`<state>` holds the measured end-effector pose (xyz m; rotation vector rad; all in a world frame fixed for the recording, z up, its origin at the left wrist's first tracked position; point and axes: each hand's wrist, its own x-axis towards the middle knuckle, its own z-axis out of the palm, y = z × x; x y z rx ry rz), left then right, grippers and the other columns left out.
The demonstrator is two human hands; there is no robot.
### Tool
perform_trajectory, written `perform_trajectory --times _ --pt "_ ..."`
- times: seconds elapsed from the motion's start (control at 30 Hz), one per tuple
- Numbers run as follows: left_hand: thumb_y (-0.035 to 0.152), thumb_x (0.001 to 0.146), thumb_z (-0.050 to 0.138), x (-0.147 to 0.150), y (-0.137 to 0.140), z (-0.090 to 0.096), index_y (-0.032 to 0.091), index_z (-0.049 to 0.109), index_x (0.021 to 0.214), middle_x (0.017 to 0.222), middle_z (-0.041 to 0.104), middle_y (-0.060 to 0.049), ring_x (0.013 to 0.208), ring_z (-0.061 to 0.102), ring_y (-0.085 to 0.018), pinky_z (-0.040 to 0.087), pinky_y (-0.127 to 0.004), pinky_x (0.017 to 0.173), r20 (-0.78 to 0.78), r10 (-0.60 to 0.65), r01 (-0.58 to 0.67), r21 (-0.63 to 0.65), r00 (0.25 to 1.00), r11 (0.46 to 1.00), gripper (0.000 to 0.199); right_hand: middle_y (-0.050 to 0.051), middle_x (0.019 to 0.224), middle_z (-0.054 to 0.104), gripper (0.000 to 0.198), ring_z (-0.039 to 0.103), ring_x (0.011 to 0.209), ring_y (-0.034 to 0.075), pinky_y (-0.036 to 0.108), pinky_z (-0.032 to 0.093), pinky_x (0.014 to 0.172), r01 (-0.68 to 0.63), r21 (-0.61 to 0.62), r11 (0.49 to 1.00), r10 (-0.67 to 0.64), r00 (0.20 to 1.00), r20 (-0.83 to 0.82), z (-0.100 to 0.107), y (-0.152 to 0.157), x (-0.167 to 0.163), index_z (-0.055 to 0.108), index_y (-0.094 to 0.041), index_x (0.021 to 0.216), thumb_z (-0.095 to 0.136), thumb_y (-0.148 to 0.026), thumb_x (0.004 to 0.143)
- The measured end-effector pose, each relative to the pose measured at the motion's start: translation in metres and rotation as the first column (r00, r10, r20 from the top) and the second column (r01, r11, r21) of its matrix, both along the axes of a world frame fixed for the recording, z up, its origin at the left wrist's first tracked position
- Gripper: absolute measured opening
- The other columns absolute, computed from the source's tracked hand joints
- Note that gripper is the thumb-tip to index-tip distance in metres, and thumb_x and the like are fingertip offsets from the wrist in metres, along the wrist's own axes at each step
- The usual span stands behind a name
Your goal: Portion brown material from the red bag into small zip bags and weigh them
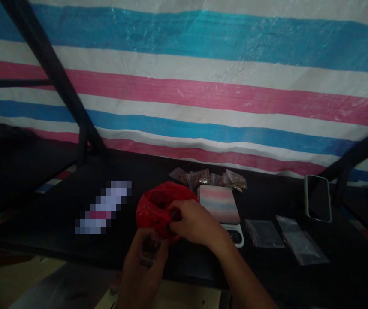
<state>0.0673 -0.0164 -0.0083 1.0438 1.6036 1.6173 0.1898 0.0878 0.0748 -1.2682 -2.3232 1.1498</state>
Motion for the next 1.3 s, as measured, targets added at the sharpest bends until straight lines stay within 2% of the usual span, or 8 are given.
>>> perform_trajectory --times 0.17,0.37,0.5,0.73,0.93,1.07,1.2,1.3 --pt "0.036 0.088 0.069 -0.013 0.002 0.005 0.024 0.057 0.086 0.068 0.055 0.005 0.056 0.057 -0.013 0.045 -0.021 0.052 -0.126 -0.028 0.032 0.031 0.992 0.999 0.017 0.004 0.094 0.08 0.024 0.073 0.083 0.018 0.024 0.051 0.067 0.045 -0.224 0.973 -0.081 0.985 -0.155 -0.009 0.007 0.001 0.076 -0.019 0.107 0.068 -0.015 0.085" --pt "0.032 0.089 0.072 -0.027 0.004 0.006 0.025 0.063 0.095 0.086 0.064 -0.001 0.076 0.063 -0.018 0.052 -0.028 0.068 -0.404 0.195 -0.095 0.255 0.894 0.962 0.013 0.004 0.097 0.079 0.023 0.073 0.088 0.017 0.027 0.052 0.076 0.103 -0.324 0.94 -0.208 0.928 -0.31 0.007 0.011 0.009 0.076 -0.02 0.11 0.07 -0.03 0.09" --pt "0.036 0.092 0.068 -0.02 0.01 0.008 0.025 0.062 0.098 0.083 0.063 0.001 0.072 0.062 -0.018 0.051 -0.029 0.065 -0.292 0.024 0.004 0.096 0.956 0.995 0.014 0.004 0.101 0.079 0.027 0.073 0.094 0.018 0.029 0.053 0.081 0.108 -0.305 0.946 -0.216 0.914 -0.344 0.028 0.005 0.019 0.074 -0.021 0.113 0.071 -0.037 0.091" --pt "0.039 0.089 0.07 -0.014 0.028 0.027 0.022 0.063 0.102 0.094 0.072 -0.003 0.082 0.069 -0.02 0.054 -0.03 0.072 0.04 -0.132 0.134 -0.036 0.99 0.99 0.022 0.002 0.112 0.078 0.029 0.072 0.098 0.019 0.033 0.056 0.089 0.078 -0.002 0.997 -0.076 0.955 -0.287 0.048 -0.02 0.007 0.073 -0.027 0.118 0.071 -0.024 0.088" --pt "0.016 0.077 0.07 -0.015 0.035 0.029 0.022 0.061 0.108 0.103 0.072 -0.002 0.09 0.07 -0.018 0.055 -0.03 0.08 0.144 -0.171 0.166 0.048 0.975 0.985 0.032 0.002 0.126 0.075 0.037 0.064 0.125 0.024 0.044 0.047 0.113 0.034 0.362 0.932 0.02 0.989 -0.144 0.045 -0.036 -0.011 0.074 -0.032 0.12 0.063 -0.01 0.092" --pt "0.026 0.083 0.07 -0.013 0.039 0.035 0.022 0.06 0.106 0.097 0.069 -0.001 0.084 0.067 -0.017 0.054 -0.029 0.076 0.129 -0.165 0.161 0.041 0.978 0.986 0.025 0.003 0.126 0.075 0.036 0.068 0.119 0.026 0.045 0.051 0.108 0.12 0.419 0.9 -0.04 0.98 -0.195 0.047 -0.029 -0.004 0.073 -0.033 0.122 0.067 -0.017 0.091" --pt "0.034 0.084 0.07 -0.014 0.04 0.039 0.023 0.056 0.092 0.08 0.058 0.003 0.068 0.06 -0.014 0.051 -0.026 0.064 0.033 -0.097 0.095 0.04 0.995 0.995 0.02 0.008 0.121 0.077 0.035 0.071 0.108 0.029 0.045 0.054 0.098 0.321 0.459 0.828 -0.235 0.943 -0.236 0.045 -0.015 0.006 0.072 -0.029 0.125 0.072 -0.03 0.09" --pt "0.031 0.085 0.071 -0.016 0.036 0.037 0.024 0.053 0.095 0.079 0.055 0.005 0.066 0.059 -0.013 0.05 -0.024 0.062 0.005 -0.064 0.062 0.122 0.998 0.991 0.021 0.009 0.113 0.078 0.03 0.072 0.105 0.03 0.043 0.053 0.093 0.315 0.408 0.857 -0.312 0.947 -0.078 0.033 -0.008 0.004 0.073 -0.025 0.119 0.071 -0.028 0.09"
